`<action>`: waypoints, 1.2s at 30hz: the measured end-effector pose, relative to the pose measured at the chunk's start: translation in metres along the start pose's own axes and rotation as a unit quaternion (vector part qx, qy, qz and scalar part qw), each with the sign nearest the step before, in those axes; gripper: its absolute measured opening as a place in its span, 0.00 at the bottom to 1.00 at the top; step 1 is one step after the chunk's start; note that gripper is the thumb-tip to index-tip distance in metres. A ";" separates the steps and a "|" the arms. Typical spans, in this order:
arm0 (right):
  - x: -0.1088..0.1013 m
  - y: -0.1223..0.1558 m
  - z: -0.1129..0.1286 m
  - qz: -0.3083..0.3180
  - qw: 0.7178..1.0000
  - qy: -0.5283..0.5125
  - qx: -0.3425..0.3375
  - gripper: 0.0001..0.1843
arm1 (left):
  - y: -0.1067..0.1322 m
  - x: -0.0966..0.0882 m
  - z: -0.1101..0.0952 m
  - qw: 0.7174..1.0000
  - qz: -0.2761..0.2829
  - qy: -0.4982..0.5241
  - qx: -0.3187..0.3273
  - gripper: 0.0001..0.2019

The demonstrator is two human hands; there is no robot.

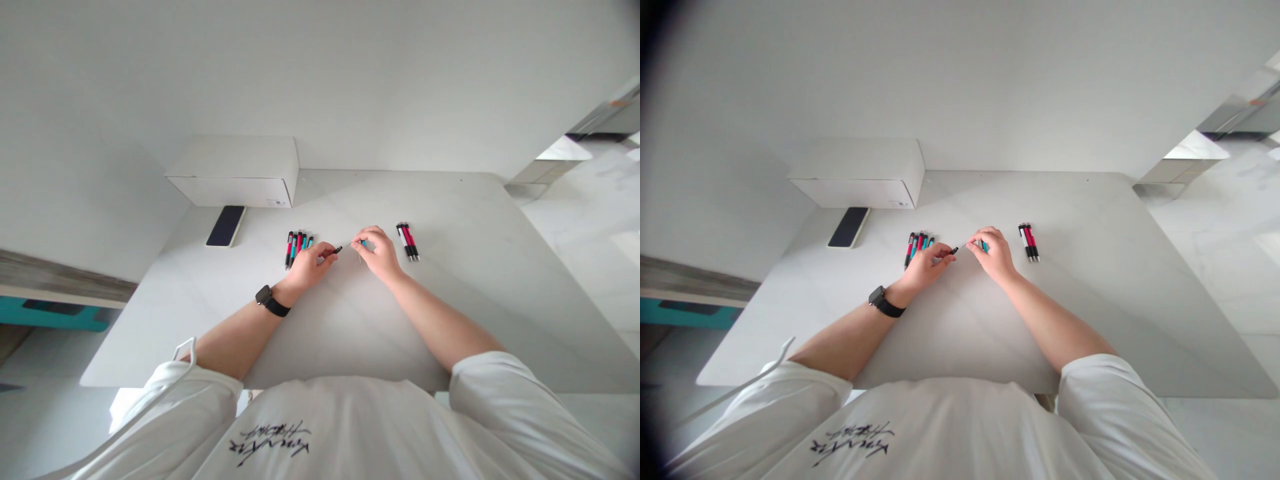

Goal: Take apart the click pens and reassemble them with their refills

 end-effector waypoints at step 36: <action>-0.010 -0.003 -0.038 0.101 0.954 0.281 0.027 0.07 | 0.001 0.002 -0.002 1.000 0.014 -0.013 0.019 0.11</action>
Point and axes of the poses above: each hand's wrist, its own y-axis away from the middle knuckle, its own x-axis out of the palm, z = x × y, the point moved 4 cm from there along -y, towards the middle knuckle, and after that the axes turned 10 degrees about x, right-handed, at the moved point
